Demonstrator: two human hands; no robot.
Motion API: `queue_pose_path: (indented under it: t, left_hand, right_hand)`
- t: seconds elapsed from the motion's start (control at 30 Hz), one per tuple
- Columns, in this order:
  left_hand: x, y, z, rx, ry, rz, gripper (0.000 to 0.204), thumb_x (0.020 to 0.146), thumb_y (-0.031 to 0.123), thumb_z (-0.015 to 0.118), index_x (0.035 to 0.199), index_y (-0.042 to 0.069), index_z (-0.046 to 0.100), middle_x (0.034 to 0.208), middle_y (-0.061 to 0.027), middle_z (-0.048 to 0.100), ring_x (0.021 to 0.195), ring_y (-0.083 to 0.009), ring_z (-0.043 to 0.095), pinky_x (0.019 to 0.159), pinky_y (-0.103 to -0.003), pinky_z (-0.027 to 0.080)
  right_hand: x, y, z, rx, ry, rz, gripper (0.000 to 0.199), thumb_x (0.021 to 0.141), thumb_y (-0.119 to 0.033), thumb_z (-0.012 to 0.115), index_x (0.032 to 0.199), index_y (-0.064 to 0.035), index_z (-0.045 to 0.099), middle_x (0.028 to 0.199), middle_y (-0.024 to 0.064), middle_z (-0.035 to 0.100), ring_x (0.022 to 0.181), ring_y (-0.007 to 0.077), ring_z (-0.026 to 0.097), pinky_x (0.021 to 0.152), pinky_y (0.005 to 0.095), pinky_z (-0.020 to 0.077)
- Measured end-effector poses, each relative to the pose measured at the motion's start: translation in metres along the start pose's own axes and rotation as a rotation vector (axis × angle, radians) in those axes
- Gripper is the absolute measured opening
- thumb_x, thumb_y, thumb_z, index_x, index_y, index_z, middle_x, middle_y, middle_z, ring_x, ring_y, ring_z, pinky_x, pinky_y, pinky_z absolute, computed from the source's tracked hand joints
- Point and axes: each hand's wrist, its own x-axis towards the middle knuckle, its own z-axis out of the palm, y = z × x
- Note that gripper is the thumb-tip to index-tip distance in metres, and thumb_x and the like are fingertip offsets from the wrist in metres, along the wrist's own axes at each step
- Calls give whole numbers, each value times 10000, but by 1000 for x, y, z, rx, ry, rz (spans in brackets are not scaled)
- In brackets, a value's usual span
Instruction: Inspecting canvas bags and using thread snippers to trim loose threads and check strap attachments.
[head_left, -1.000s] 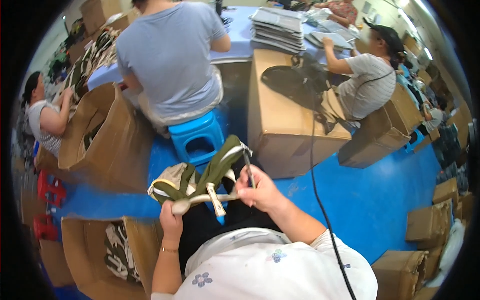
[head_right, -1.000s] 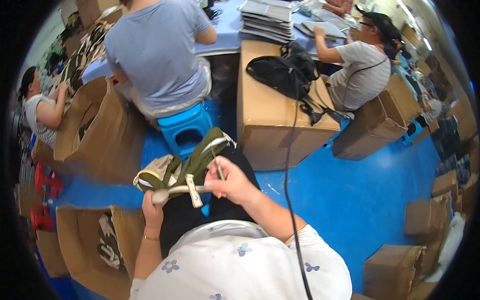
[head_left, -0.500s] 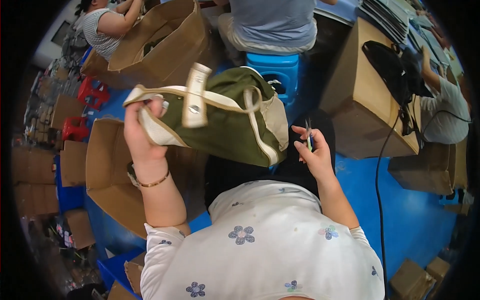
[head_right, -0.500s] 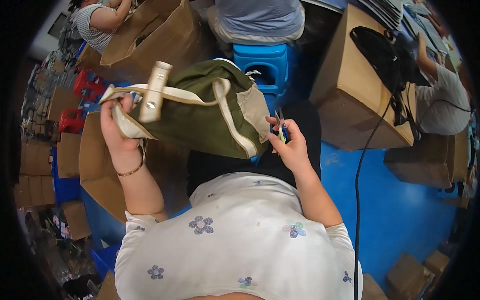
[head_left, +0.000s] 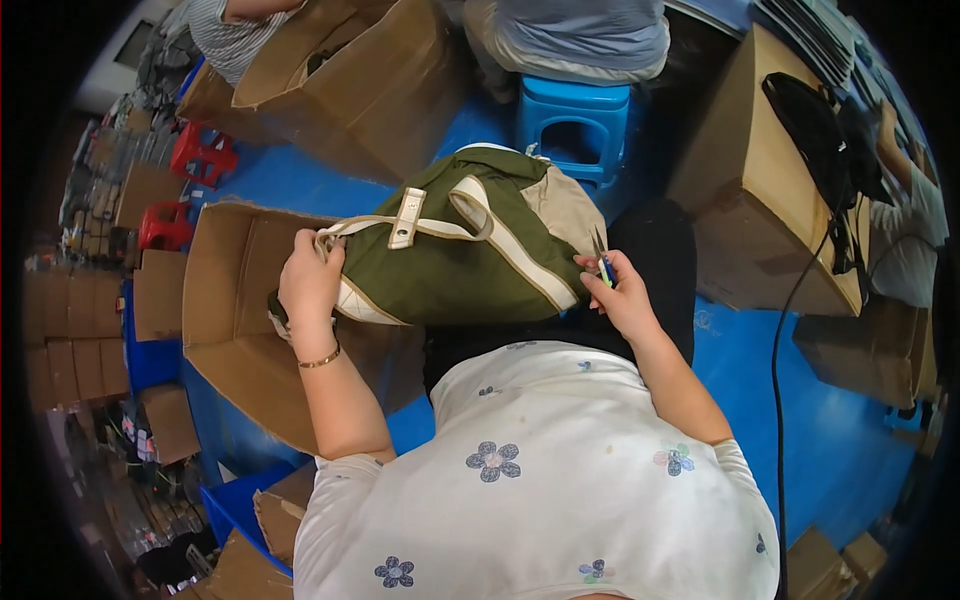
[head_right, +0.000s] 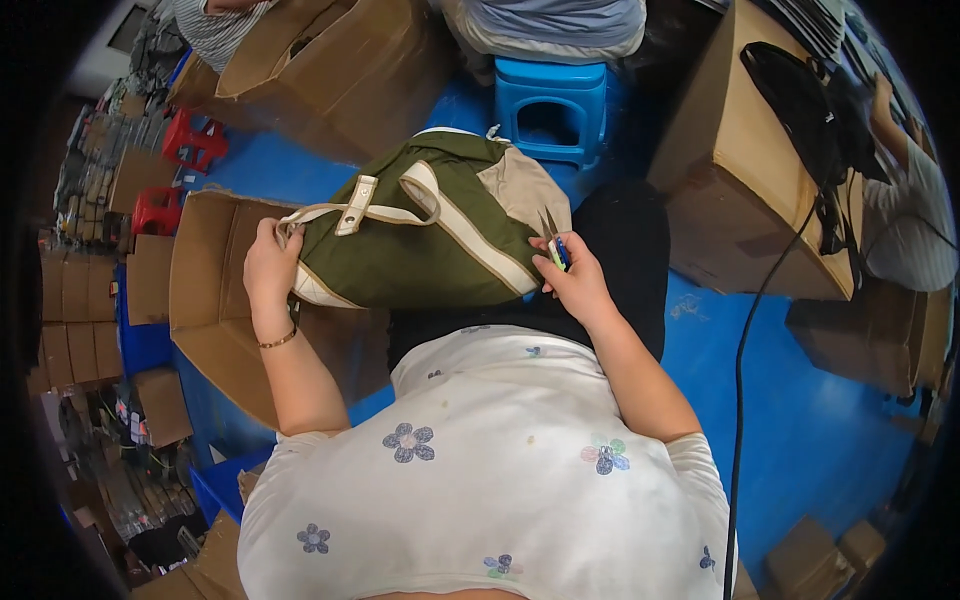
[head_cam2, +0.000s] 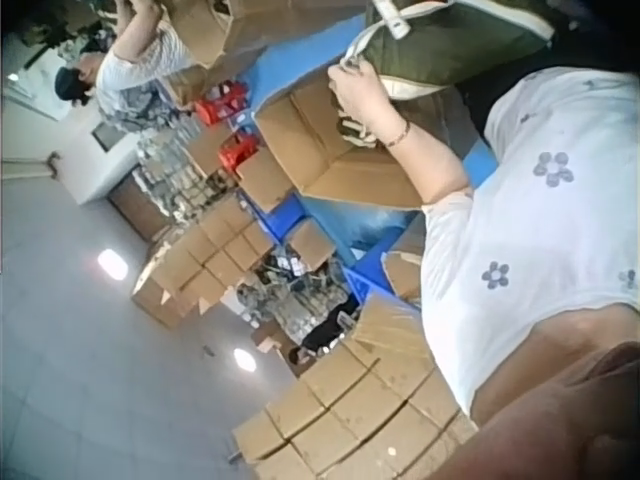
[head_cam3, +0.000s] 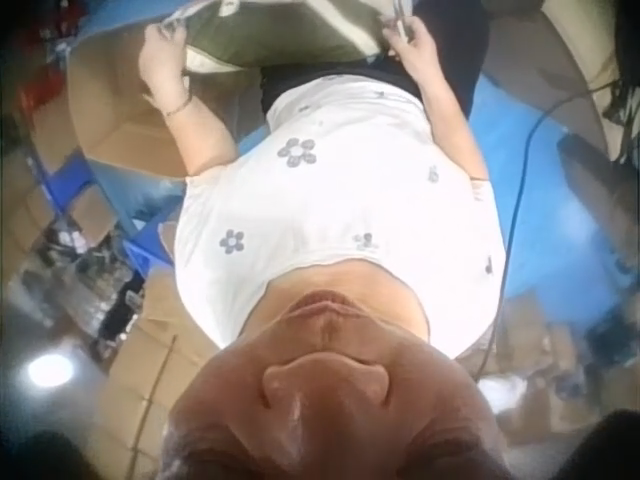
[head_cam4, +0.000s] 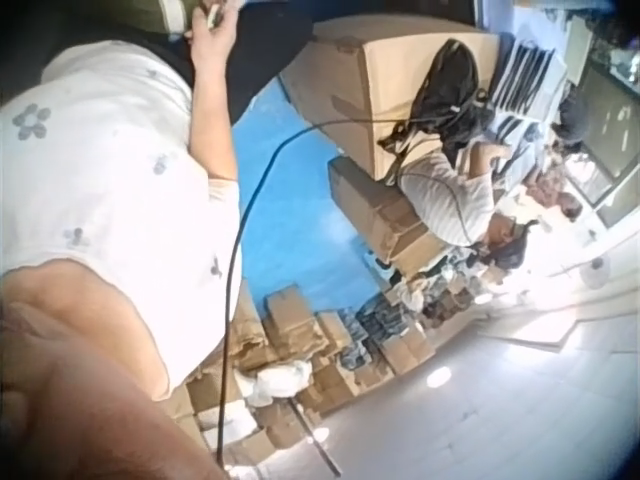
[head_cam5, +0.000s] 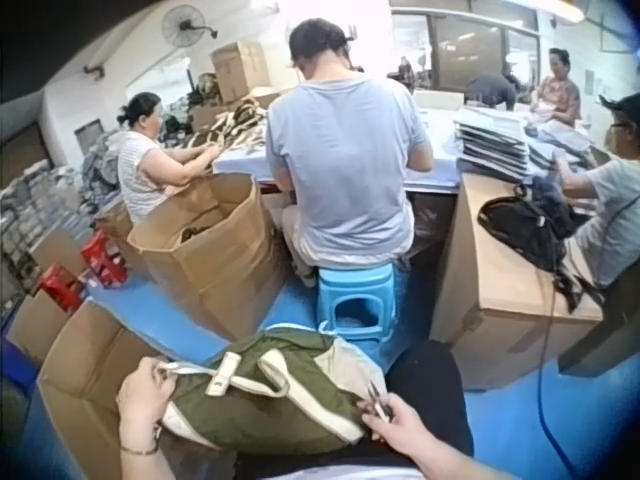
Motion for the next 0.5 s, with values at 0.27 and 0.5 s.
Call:
queue_pose_path:
  t: [0.27, 0.5]
  left_hand:
    - [-6, 4, 6, -229, 174, 523, 267, 744, 112, 684, 974, 10, 593, 936, -109, 549, 820, -256, 550, 713, -330, 459]
    - [-29, 35, 4, 206, 382, 695, 302, 701, 96, 664, 991, 31, 610, 1011, -131, 550, 954, -306, 524, 825, -383, 409]
  right_hand:
    - [2, 26, 16, 18, -7, 157, 168, 842, -125, 609, 959, -73, 499, 991, 18, 632, 526, 39, 491, 465, 189, 400]
    - [3, 33, 15, -12, -35, 188, 156, 845, -139, 612, 940, -70, 509, 969, 11, 627, 545, 44, 500, 484, 194, 413]
